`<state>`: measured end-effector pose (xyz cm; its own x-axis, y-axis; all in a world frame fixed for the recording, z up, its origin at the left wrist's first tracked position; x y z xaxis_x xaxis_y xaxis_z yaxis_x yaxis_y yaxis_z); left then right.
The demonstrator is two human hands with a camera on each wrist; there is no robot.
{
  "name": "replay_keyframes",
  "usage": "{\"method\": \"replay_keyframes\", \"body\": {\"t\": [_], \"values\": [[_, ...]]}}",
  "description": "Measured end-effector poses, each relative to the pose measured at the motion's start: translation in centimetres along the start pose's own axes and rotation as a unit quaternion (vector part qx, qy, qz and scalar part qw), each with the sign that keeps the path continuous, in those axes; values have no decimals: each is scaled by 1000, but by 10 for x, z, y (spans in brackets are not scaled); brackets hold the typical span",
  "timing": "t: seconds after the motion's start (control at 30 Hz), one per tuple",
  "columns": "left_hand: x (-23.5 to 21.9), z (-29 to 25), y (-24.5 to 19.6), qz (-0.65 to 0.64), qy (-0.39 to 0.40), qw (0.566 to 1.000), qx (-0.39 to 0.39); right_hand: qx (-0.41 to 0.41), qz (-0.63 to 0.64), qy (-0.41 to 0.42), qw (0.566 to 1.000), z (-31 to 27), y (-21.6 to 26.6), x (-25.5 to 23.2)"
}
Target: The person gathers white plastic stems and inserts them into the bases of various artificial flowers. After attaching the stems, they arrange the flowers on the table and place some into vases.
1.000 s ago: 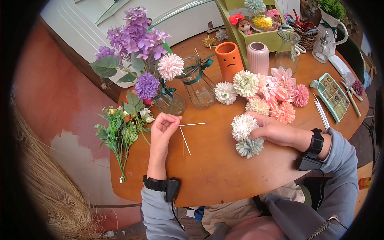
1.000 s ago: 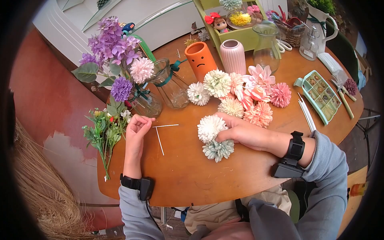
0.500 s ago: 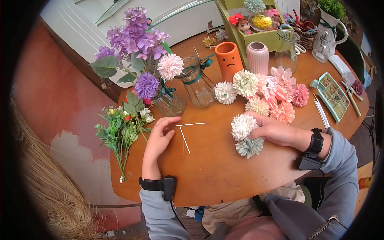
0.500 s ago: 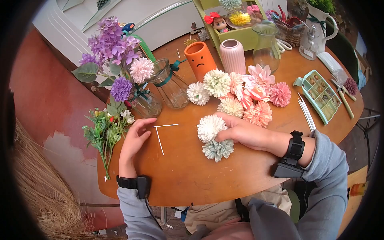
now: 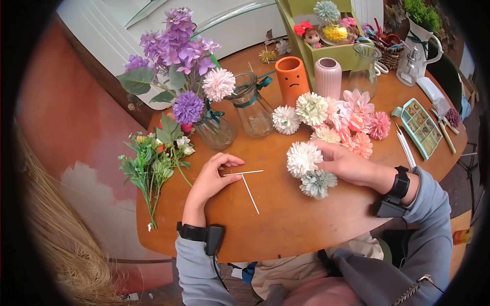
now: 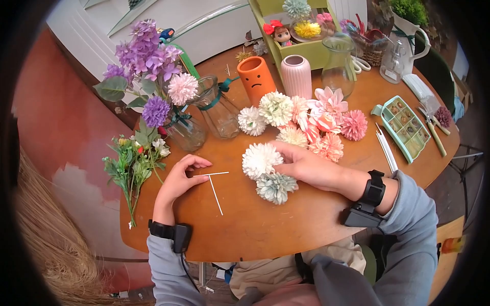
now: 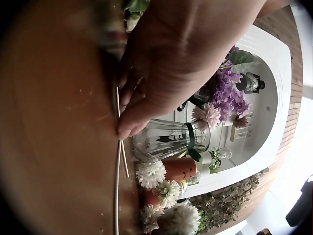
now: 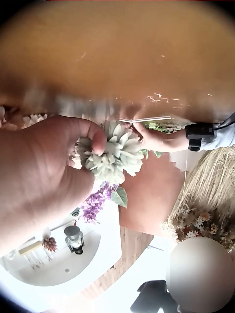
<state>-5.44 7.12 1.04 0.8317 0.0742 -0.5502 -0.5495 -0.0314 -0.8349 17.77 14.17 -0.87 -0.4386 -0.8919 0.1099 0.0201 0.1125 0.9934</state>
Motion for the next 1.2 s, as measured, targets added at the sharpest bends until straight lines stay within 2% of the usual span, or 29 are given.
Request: {"method": "replay_keyframes", "body": {"t": [0.1, 0.2, 0.23, 0.33, 0.43, 0.57, 0.67, 0.8, 0.83, 0.87, 0.93, 1.03, 1.13, 1.2], "values": [[9, -2, -9, -10, 40, 999, 31, -54, -40, -22, 998, -5, 24, -8], [14, -2, -9, -3, 79, 993, 89, -68, -37, -87, 993, -17, 58, -27], [14, -2, -7, -4, 80, 994, 80, -120, -93, -123, 981, -23, 76, -37], [16, -2, -9, 6, 84, 993, 85, -196, -193, -202, 940, -41, 117, -61], [17, -2, -12, 17, 81, 993, 89, -219, -272, -294, 890, -61, 138, -84], [15, -1, -5, -1, 65, 996, 68, -240, -302, -395, 834, -71, 135, -116], [15, -1, -5, -12, 65, 996, 63, -237, -235, -417, 845, -62, 121, -134], [15, -1, -12, 4, 66, 996, 53, -179, -272, -396, 859, -50, 105, -140], [15, -1, -13, 6, 65, 997, 38, -192, -339, -404, 827, -50, 106, -140], [15, -1, -13, 8, 62, 998, 22, -200, -346, -404, 822, -50, 105, -141], [19, -1, -16, -16, 75, 995, 60, -218, -360, -403, 813, -49, 105, -138], [23, -3, -21, -27, 87, 992, 92, -217, -338, -365, 840, -46, 103, -128], [22, -4, -20, -12, 85, 992, 96, -202, -222, -347, 889, -39, 93, -120], [20, -4, -19, 1, 80, 992, 94, -191, -232, -363, 882, -40, 94, -115]]}}
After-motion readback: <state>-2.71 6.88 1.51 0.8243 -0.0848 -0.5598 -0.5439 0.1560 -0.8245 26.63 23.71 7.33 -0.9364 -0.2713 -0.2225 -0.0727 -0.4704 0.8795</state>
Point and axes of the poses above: each hand's wrist, its own z-axis towards the middle knuckle, its own x-axis out of the palm, y = z × x, the point moved 8 cm from there along z, towards the middle knuckle, and after that the axes turned 11 degrees about -z, right-handed, at the moved point
